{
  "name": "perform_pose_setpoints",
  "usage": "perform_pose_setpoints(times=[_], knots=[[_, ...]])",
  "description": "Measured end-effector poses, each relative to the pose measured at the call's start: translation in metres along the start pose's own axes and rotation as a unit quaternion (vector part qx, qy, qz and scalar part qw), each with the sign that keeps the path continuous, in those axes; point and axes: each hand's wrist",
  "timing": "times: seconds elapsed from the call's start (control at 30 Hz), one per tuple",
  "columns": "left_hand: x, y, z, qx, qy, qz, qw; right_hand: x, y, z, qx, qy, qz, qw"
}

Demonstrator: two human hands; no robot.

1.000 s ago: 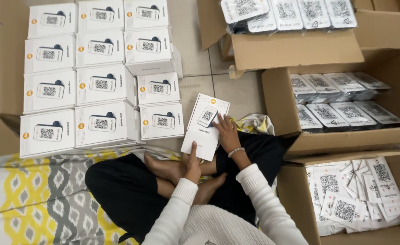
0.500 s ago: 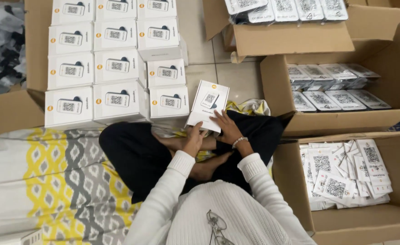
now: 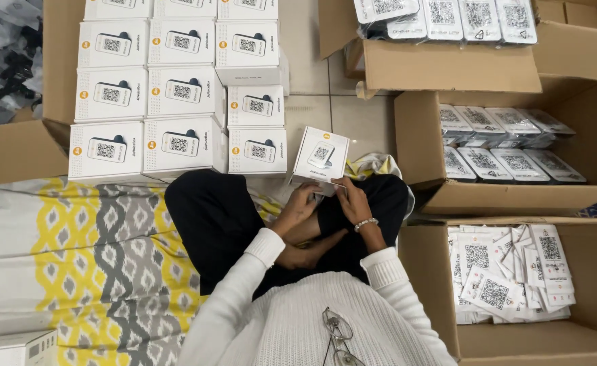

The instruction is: The person is unboxing routers from a large carton, inspecting them, and placing them into individual white retail boxes.

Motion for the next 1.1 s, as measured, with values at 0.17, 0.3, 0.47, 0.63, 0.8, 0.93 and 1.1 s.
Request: perform_pose_setpoints(times=[0.17, 0.3, 0.47, 0.63, 0.8, 0.93, 1.1], knots=[[0.046, 0.002, 0.02, 0.011, 0.201, 0.601, 0.773, -0.02, -0.012, 0.022, -0.031, 0.043, -0.015, 0.998], [-0.008, 0.005, 0.035, -0.015, 0.158, 0.684, 0.712, -0.045, -0.033, 0.052, -0.032, -0.001, -0.014, 0.999], [-0.006, 0.012, 0.058, -0.126, 0.038, 0.657, 0.742, -0.085, -0.065, 0.107, 0.025, 0.01, -0.043, 0.999], [-0.034, 0.01, 0.054, -0.166, 0.001, 0.581, 0.796, -0.092, -0.064, 0.161, 0.013, -0.015, -0.082, 0.996], [-0.066, 0.009, 0.024, -0.161, -0.012, 0.581, 0.798, -0.029, -0.02, 0.186, 0.093, -0.089, -0.123, 0.984], [-0.016, 0.006, 0.015, -0.032, 0.069, 0.576, 0.814, 0.011, 0.026, 0.176, 0.079, -0.151, -0.316, 0.933], [0.028, -0.006, 0.021, 0.011, -0.065, 0.458, 0.886, 0.035, 0.052, 0.126, -0.163, -0.114, -0.357, 0.913]])
Point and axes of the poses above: each hand's wrist, its own z-axis towards the middle knuckle, its own y-axis out of the palm, x = y × z, and after that the axes turned 2 degrees about z, right-handed
